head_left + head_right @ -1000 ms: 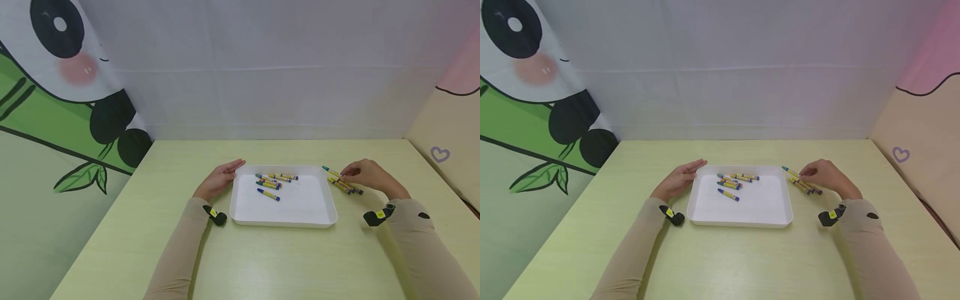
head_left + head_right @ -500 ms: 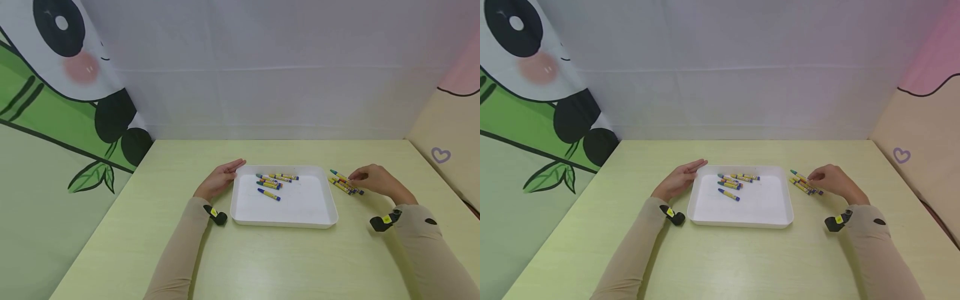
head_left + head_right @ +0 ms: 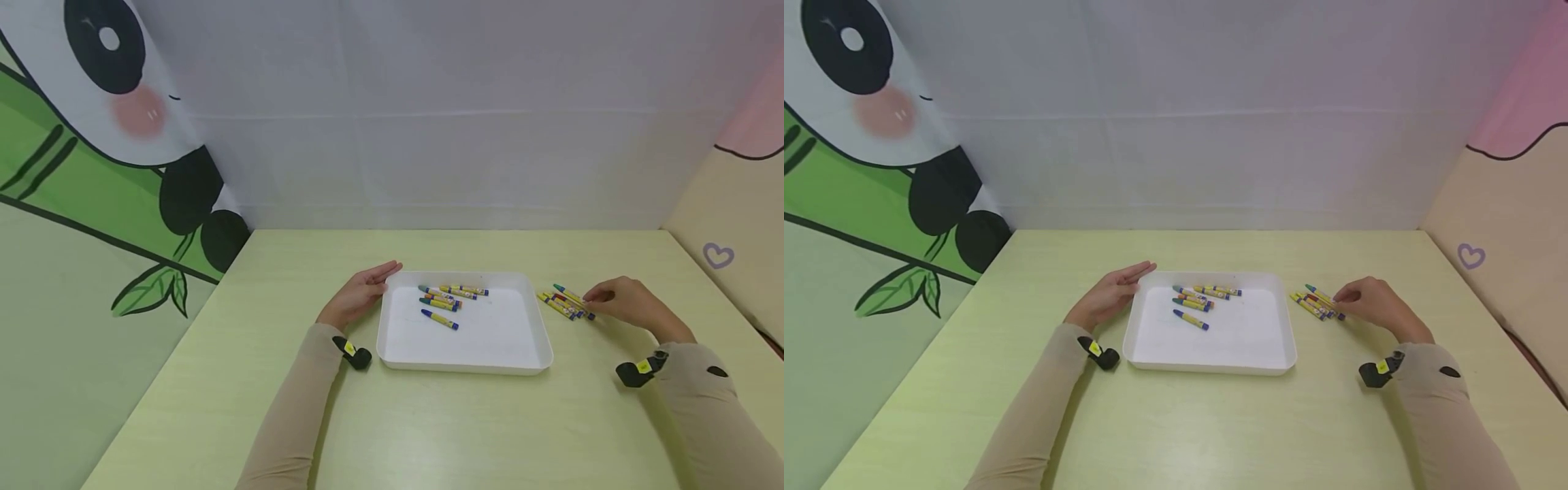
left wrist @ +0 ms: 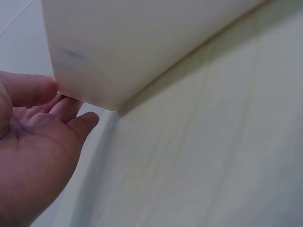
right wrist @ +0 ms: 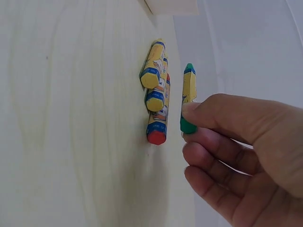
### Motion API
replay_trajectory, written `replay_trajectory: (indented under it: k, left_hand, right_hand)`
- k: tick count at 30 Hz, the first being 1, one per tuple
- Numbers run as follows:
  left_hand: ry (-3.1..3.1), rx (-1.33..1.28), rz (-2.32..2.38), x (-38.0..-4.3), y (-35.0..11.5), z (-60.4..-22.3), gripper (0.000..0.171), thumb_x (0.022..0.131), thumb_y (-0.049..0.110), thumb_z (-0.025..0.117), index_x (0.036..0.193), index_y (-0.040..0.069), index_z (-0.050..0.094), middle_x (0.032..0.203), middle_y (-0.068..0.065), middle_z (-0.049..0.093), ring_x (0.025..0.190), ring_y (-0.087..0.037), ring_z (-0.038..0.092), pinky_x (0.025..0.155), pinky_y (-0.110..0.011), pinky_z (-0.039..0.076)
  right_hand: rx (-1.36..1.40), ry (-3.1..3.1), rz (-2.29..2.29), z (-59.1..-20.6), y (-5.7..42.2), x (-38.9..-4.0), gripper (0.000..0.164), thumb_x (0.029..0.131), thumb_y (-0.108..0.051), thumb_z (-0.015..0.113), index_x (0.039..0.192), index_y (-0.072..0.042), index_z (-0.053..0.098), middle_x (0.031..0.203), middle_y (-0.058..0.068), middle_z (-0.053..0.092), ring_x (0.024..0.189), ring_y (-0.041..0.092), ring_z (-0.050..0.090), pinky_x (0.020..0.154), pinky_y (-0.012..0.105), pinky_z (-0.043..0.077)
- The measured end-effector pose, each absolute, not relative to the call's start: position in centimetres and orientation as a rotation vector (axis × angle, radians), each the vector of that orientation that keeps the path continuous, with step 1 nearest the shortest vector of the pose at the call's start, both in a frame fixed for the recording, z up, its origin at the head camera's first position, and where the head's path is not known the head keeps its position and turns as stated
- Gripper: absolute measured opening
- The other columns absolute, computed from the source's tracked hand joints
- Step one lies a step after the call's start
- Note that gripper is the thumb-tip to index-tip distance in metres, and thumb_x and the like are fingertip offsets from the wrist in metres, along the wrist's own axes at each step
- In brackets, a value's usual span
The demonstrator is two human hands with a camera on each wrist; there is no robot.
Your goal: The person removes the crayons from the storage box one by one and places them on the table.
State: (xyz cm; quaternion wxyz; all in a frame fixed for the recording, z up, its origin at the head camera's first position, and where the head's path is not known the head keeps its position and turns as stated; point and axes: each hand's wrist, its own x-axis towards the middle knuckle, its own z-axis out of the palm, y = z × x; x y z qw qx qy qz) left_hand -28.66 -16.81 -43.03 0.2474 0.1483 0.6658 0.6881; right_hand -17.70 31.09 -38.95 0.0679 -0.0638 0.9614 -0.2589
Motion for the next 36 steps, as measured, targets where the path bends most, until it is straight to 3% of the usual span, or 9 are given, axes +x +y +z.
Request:
replay_trajectory:
  k: [36]
  left_hand:
    - [1.775, 0.399, 1.906, -29.3, -16.7, -43.9, 0.058, 0.097, -0.009, 0.035, 0.152, 0.008, 0.028, 0.157, -0.003, 0.030, 0.147, -0.016, 0.021, 0.119, -0.037, 0.022]
  right_hand:
    - [-0.182, 2.903, -0.677, -40.4, 32.5, -17.6, 0.019, 0.089, -0.013, 0.066, 0.098, 0.002, 0.072, 0.088, 0.008, 0.071, 0.078, 0.012, 0.058, 0.065, 0.028, 0.046]
